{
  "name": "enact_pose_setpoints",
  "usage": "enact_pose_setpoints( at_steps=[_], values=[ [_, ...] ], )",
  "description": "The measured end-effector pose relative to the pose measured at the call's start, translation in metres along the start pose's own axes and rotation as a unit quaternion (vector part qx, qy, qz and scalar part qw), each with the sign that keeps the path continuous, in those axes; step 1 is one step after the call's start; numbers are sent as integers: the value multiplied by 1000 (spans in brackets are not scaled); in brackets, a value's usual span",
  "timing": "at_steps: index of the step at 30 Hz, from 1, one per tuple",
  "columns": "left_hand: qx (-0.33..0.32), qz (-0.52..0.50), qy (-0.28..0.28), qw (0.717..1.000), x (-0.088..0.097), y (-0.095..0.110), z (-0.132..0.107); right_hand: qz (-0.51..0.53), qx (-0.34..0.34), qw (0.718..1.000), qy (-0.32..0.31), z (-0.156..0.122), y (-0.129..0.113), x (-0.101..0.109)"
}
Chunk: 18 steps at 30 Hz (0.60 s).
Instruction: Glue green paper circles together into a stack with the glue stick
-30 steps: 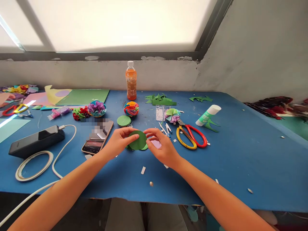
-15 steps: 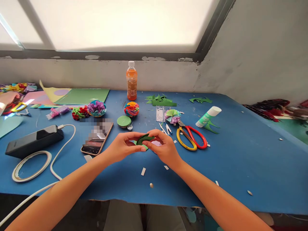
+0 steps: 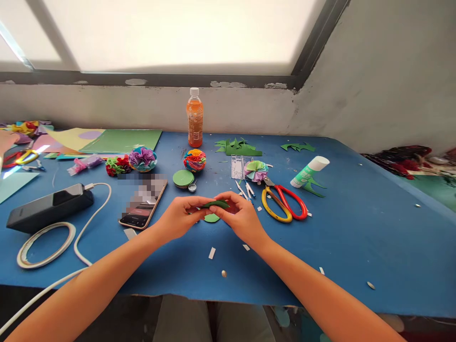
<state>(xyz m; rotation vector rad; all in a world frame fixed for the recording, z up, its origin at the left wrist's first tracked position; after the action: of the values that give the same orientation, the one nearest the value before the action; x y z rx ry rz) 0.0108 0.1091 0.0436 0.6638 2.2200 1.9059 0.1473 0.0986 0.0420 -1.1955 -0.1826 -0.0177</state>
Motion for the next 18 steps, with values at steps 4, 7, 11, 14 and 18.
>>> enact_pose_setpoints(
  at_steps=[4,7,11,14,18],
  values=[
    [-30,19,17,999,2,1,0,-39,9,999,-37,1,0,1],
    [-61,44,23,997,2,2,0,-110,35,992,-50,2,-3,4],
    [-124,91,45,987,3,6,-1,-191,75,977,-61,3,-11,8],
    [-157,112,43,980,2,10,-2,-216,104,966,-94,4,-14,5],
    [-133,119,32,983,-1,7,1,-260,125,951,-113,4,-14,2]
  ],
)
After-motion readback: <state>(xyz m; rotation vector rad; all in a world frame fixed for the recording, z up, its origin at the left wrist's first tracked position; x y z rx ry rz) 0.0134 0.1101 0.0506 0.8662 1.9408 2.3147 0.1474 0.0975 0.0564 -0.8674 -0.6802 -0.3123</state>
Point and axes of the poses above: each hand's wrist, its own z-axis towards the middle knuckle, its own x-axis out of the back of the hand, y = z × x, the point moved 6 cm from there along z, towards the middle knuckle, and after that the axes turned 15 degrees about x, right-handed, at the moved point
